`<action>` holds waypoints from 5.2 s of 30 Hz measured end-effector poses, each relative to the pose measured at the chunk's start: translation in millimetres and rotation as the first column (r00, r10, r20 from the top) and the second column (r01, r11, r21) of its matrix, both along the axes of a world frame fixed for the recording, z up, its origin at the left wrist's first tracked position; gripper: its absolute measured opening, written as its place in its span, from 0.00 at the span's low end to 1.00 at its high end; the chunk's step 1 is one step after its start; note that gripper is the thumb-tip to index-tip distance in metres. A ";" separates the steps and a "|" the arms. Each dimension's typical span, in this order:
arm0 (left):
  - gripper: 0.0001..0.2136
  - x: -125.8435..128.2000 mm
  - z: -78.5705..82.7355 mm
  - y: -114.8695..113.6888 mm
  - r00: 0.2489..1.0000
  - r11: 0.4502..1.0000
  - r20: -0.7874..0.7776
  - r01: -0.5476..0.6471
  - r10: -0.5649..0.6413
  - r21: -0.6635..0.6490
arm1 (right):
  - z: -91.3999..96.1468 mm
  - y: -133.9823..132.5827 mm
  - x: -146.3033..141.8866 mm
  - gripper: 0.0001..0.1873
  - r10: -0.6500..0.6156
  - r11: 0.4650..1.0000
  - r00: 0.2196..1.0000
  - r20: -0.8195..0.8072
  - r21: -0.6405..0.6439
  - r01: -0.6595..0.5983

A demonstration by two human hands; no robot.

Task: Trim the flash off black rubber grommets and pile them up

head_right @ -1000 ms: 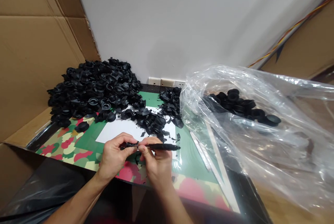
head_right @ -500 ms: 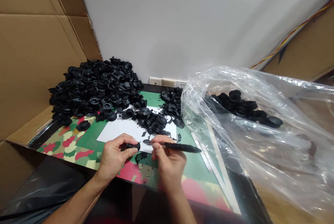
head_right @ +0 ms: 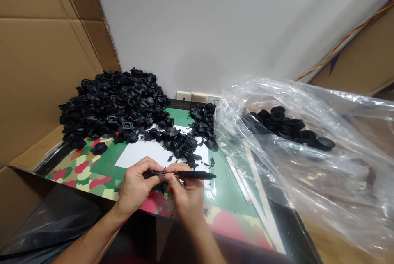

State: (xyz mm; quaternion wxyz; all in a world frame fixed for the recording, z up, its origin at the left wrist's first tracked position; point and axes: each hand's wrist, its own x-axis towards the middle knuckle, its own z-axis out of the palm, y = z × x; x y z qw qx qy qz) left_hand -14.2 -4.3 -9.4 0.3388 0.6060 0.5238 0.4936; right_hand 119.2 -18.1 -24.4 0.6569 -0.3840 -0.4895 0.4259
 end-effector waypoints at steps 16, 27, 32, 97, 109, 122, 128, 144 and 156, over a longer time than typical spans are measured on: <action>0.08 2.8 0.5 -4.7 0.999 0.999 -0.048 -0.016 0.014 -0.046 | 3.1 4.1 13.8 0.04 -0.548 0.827 0.786 0.286 0.328 0.457; 0.06 0.8 8.5 1.6 0.996 0.989 0.073 -0.043 0.053 -0.143 | 8.6 3.1 15.7 0.10 -0.023 0.999 0.999 0.049 -0.038 0.025; 0.06 -0.1 8.3 2.9 0.993 0.987 0.098 -0.047 0.062 -0.154 | 10.5 2.9 15.0 0.10 0.045 0.998 0.967 0.250 -0.062 -0.031; 0.27 -9.0 13.2 7.7 0.994 0.988 -0.028 0.098 -0.102 -0.119 | 4.0 17.0 2.0 0.14 0.085 0.918 0.996 0.031 -0.391 -0.066; 0.14 -4.1 12.1 12.5 0.922 0.955 0.381 0.172 -0.069 -0.243 | 6.2 14.4 -3.8 0.19 0.125 0.891 0.972 -0.198 -0.409 -0.198; 0.08 0.5 2.8 9.2 0.920 0.963 0.387 0.048 0.061 -0.266 | 5.3 15.2 -12.2 0.20 0.138 0.824 0.876 -0.462 -0.437 -0.361; 0.06 -3.0 2.8 11.0 0.940 0.976 0.341 0.097 -0.025 -0.196 | 5.1 16.8 -11.8 0.22 0.164 0.791 0.892 -0.421 -0.484 -0.374; 0.05 -6.8 6.1 10.2 0.925 0.963 0.380 0.089 0.015 -0.254 | 10.3 3.5 22.8 0.24 0.075 0.959 0.985 -0.156 -0.260 -0.114; 0.04 -5.7 6.4 8.8 0.933 0.960 0.360 0.113 -0.014 -0.257 | 11.6 9.3 8.4 0.10 0.012 0.985 0.997 -0.070 -0.168 -0.023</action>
